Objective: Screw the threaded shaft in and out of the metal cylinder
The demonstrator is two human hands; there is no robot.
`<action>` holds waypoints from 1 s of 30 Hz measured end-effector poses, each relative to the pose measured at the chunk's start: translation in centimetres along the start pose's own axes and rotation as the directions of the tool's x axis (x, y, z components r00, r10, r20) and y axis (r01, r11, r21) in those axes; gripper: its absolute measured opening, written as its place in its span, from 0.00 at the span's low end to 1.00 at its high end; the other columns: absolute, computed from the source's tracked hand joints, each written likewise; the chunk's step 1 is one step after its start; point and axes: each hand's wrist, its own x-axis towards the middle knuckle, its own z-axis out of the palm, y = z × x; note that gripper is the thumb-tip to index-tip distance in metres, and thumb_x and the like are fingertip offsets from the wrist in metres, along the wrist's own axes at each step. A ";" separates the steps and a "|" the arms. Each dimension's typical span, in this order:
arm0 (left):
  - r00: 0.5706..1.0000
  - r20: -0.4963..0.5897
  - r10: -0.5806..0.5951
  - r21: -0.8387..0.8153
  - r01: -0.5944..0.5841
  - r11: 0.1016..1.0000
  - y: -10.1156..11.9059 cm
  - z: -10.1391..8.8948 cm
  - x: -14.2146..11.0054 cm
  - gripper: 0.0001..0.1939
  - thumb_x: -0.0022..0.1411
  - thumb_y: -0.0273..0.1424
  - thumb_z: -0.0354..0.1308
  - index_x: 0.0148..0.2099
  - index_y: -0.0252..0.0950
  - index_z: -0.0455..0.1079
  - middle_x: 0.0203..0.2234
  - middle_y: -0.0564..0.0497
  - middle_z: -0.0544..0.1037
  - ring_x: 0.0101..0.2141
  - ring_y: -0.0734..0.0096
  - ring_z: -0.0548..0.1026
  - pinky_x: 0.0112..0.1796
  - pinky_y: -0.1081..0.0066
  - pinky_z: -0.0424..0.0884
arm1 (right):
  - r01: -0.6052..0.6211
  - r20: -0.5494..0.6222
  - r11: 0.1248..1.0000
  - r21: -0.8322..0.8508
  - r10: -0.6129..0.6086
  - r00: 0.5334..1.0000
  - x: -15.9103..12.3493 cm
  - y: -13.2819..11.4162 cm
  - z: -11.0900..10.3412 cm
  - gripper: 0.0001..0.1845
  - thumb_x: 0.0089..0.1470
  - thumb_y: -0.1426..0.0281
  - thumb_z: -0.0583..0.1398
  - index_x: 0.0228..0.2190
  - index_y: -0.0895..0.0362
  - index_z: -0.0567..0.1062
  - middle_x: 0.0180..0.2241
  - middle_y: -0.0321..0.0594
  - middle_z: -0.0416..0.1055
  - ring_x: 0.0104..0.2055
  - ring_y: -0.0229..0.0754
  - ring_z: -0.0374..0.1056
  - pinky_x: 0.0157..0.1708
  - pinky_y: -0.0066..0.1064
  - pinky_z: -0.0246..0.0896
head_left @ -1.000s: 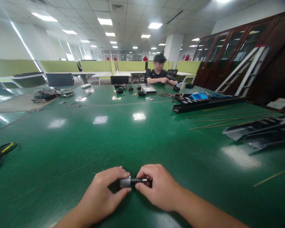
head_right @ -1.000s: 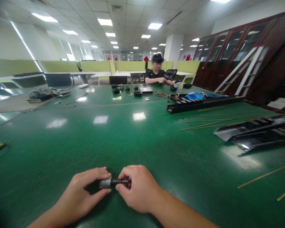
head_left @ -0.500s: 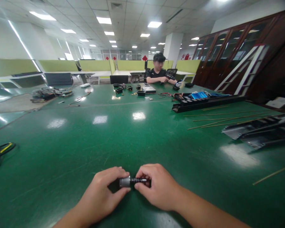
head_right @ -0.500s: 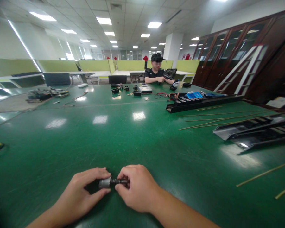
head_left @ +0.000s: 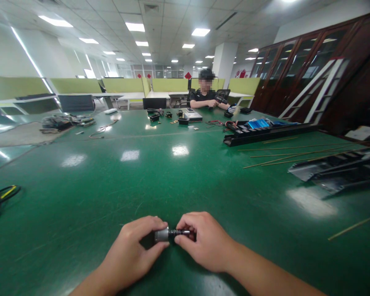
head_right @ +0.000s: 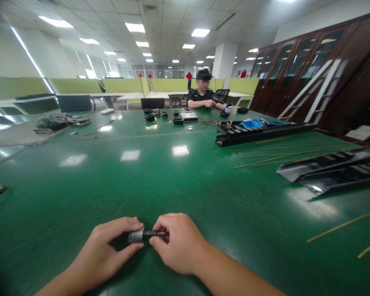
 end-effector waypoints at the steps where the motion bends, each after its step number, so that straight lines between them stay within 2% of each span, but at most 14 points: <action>1: 1.000 0.003 -0.004 0.002 0.004 1.000 0.0 0.0 0.0 0.16 0.55 0.26 0.66 0.46 0.43 0.73 0.39 0.54 0.82 0.40 0.67 0.81 0.44 0.71 0.77 | 0.002 0.001 1.000 0.000 -0.002 1.000 0.0 0.0 0.0 0.01 0.52 0.70 0.63 0.30 0.55 0.76 0.26 0.33 0.72 0.29 0.36 0.67 0.30 0.26 0.54; 15: 1.000 -0.023 0.012 -0.016 -0.012 1.000 0.3 -0.2 0.3 0.14 0.54 0.26 0.66 0.44 0.41 0.75 0.37 0.51 0.82 0.38 0.66 0.81 0.42 0.71 0.78 | 0.003 0.014 1.000 -0.015 -0.003 1.000 -0.2 -0.2 -0.2 0.02 0.53 0.70 0.63 0.30 0.56 0.76 0.26 0.33 0.72 0.29 0.36 0.66 0.30 0.26 0.54; 30: 1.000 -0.002 -0.004 -0.038 0.004 0.999 0.5 -0.4 0.4 0.15 0.54 0.26 0.66 0.45 0.43 0.74 0.38 0.54 0.82 0.39 0.70 0.81 0.42 0.75 0.77 | 0.006 0.000 1.000 0.004 -0.006 1.000 -0.1 0.0 -0.1 0.02 0.52 0.70 0.63 0.30 0.55 0.76 0.26 0.33 0.73 0.30 0.37 0.67 0.30 0.26 0.54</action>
